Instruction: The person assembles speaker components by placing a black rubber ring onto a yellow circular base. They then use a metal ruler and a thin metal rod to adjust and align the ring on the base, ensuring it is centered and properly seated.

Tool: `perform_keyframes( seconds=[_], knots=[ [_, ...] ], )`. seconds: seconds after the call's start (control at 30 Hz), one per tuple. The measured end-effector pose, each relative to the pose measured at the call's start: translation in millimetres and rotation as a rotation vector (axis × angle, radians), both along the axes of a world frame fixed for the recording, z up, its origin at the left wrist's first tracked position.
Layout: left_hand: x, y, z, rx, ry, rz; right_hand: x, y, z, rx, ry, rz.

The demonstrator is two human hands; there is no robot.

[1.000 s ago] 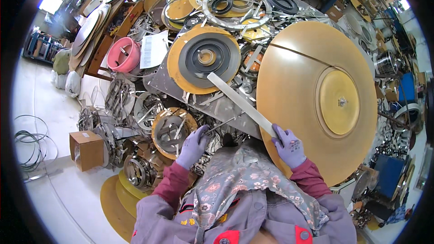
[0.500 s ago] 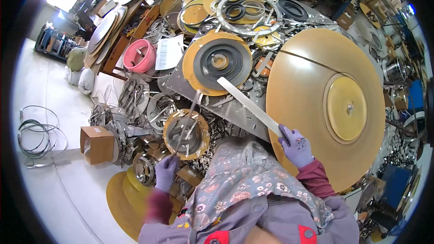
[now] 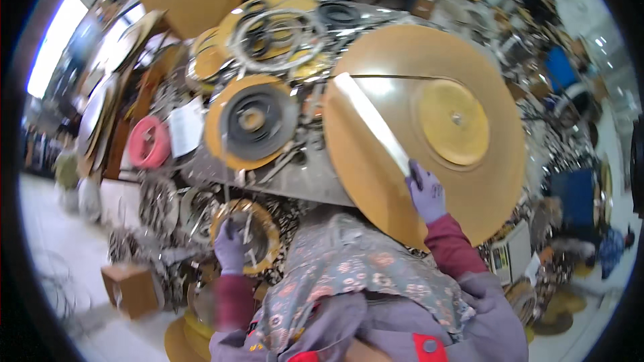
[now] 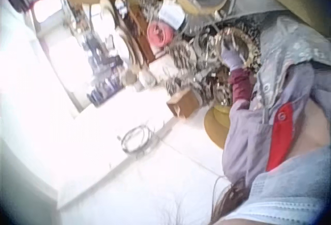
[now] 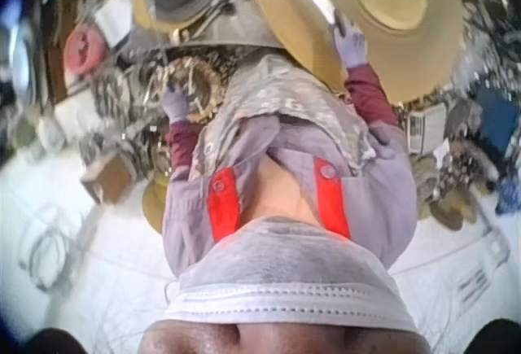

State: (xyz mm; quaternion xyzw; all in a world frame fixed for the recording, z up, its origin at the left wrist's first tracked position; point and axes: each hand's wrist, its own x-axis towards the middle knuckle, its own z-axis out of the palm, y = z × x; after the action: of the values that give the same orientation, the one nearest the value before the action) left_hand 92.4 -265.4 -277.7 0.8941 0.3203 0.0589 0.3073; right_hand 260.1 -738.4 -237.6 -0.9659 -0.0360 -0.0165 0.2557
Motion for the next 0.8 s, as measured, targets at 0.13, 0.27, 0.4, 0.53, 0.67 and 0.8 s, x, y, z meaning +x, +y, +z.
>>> perform_keyframes(
  seconds=[0.13,0.27,0.4,0.53,0.67,0.8],
  knots=[
    [19,-10,27,0.113,0.172,-0.095,50,-95,-44,-0.086,-0.105,-0.386],
    [22,-10,25,0.195,0.156,-0.087,73,-122,-52,-0.203,0.052,-0.518],
    [15,-3,19,0.268,0.206,-0.123,78,-116,-36,-0.203,0.107,-0.524],
    [11,-2,14,0.265,0.194,-0.130,77,-107,-16,-0.188,0.132,-0.522],
    [12,0,13,0.205,0.184,-0.137,77,-117,-18,-0.191,0.099,-0.490],
    [10,-1,16,0.128,0.183,-0.089,77,-110,-19,-0.245,0.082,-0.445]
  ],
)
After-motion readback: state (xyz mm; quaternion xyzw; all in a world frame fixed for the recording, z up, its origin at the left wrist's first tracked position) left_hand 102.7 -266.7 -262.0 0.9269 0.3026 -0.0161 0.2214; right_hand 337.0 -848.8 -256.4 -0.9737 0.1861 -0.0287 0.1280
